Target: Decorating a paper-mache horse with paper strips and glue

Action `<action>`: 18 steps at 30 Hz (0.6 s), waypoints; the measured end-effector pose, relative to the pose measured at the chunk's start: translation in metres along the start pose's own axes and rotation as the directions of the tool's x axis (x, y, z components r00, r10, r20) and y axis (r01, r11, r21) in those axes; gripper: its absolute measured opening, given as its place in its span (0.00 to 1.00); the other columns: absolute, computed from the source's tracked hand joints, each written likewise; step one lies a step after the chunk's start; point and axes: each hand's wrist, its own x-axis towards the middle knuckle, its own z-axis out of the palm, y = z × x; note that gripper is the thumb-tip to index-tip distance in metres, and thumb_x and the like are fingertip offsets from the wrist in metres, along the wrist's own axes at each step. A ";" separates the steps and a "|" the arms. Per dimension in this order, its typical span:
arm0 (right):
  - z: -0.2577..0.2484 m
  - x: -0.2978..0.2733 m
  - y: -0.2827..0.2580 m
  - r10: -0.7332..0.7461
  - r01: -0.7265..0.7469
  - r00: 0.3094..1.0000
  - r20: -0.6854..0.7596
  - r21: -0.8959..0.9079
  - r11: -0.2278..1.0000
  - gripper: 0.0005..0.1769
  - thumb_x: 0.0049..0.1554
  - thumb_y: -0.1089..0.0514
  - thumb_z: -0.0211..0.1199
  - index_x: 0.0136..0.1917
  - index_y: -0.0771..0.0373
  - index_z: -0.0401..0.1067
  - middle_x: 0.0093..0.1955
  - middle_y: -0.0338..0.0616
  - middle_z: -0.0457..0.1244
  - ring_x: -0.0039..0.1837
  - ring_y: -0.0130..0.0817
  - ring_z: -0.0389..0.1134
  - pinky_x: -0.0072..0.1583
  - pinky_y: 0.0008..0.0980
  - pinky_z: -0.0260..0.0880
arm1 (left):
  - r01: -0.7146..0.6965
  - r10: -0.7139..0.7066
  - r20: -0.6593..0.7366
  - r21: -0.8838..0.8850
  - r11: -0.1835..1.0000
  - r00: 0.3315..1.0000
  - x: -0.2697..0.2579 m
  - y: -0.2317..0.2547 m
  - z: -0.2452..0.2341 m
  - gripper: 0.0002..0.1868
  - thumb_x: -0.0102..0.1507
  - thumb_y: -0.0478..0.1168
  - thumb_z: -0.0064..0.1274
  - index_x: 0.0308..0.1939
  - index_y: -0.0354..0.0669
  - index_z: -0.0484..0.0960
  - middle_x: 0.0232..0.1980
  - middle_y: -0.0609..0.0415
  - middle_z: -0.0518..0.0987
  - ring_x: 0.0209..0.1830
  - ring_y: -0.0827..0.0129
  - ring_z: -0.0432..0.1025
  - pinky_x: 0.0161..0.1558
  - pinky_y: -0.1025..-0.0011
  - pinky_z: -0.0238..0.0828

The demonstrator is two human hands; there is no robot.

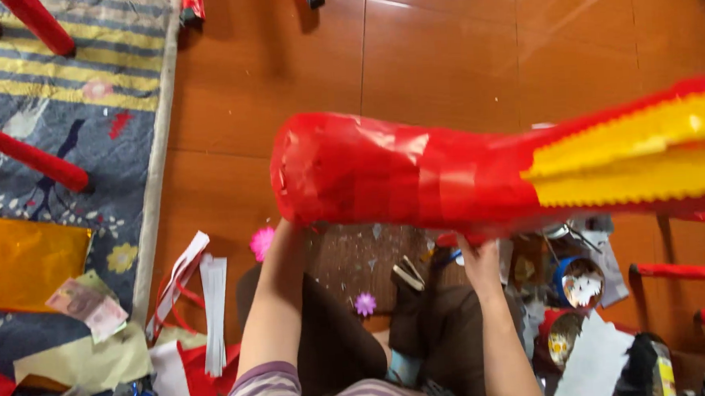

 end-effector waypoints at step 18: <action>0.005 0.008 -0.048 0.085 -0.085 0.996 -0.010 0.032 0.996 0.17 0.58 0.64 0.64 0.60 0.69 0.72 0.49 0.58 0.67 0.54 0.44 0.68 0.53 0.42 0.70 | 0.109 -0.099 0.137 -0.066 0.992 0.986 -0.045 -0.001 -0.020 0.14 0.59 0.40 0.52 0.47 0.38 0.78 0.41 0.41 0.79 0.43 0.44 0.74 0.45 0.50 0.71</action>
